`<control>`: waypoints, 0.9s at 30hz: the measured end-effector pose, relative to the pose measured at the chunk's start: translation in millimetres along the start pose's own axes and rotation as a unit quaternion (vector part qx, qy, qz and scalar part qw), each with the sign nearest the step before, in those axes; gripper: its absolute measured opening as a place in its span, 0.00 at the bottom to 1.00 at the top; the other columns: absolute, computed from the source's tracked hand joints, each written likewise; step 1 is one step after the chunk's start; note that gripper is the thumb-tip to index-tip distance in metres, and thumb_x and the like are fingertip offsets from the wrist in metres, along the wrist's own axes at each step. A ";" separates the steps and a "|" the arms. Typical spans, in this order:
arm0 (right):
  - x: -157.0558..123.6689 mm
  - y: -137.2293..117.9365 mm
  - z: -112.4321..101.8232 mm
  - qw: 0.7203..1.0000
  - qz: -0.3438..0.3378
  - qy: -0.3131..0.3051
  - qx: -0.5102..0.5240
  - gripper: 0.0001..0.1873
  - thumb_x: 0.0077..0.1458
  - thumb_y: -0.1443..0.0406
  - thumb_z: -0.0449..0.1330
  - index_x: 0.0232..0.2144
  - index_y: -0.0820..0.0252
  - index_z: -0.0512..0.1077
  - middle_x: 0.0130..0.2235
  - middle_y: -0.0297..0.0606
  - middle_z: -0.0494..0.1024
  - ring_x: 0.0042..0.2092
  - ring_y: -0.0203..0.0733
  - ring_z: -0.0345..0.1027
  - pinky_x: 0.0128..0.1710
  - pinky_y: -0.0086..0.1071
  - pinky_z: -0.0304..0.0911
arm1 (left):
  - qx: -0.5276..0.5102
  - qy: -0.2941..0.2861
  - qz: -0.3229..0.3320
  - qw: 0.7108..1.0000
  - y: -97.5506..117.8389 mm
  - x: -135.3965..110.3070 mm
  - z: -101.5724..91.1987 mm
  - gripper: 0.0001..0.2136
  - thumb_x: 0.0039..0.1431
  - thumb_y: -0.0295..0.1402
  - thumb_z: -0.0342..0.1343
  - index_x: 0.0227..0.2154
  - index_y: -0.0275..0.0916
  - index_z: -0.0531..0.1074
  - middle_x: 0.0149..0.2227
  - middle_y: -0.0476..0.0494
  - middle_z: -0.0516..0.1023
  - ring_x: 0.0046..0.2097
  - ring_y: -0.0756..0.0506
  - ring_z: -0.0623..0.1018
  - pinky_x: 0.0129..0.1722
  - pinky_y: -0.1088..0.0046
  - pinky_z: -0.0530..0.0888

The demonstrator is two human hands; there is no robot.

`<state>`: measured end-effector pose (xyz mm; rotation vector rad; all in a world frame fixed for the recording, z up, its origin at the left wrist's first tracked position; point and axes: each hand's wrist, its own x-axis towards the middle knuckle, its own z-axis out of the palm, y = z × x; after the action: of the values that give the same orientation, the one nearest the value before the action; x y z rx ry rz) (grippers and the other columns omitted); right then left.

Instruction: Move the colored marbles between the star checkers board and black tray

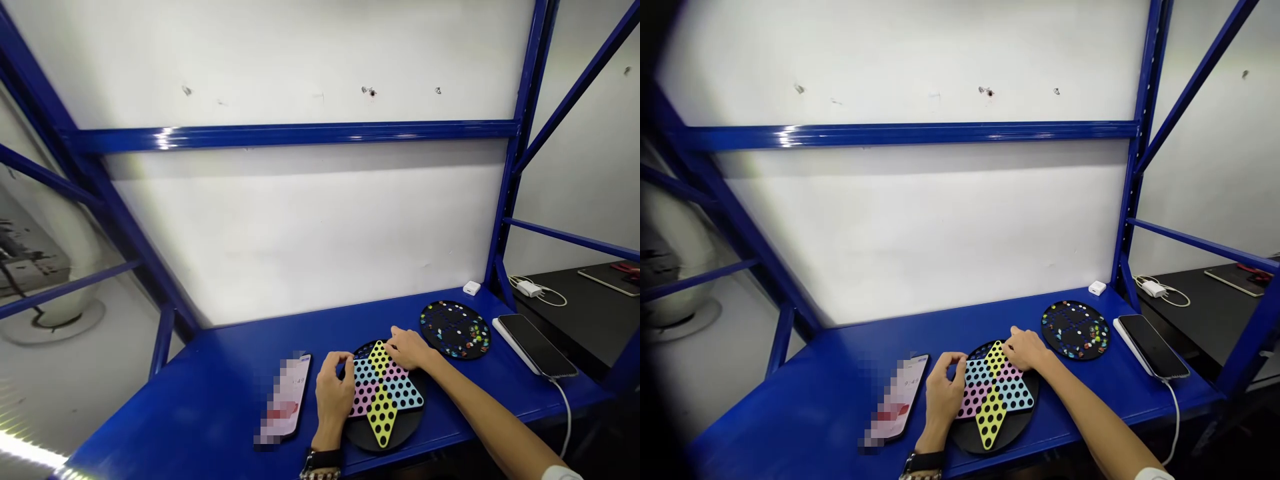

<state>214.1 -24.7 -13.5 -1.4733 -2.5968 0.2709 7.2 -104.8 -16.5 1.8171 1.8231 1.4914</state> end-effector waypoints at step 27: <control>9.3 18.1 10.5 0.962 0.090 0.153 0.206 0.37 0.67 0.49 0.41 0.10 0.58 0.63 0.16 0.31 0.55 0.20 0.32 0.47 0.24 0.29 0.44 | -0.008 -0.003 -0.005 1.000 2.8 -0.2 -3.0 0.13 0.62 0.43 0.49 0.30 0.42 0.73 0.32 0.45 0.79 0.36 0.42 0.78 0.36 0.66 0.75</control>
<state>222.2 -8.5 -27.4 -1.4602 -2.0165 0.5225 6.9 -107.2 -13.2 1.7997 1.8110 1.4916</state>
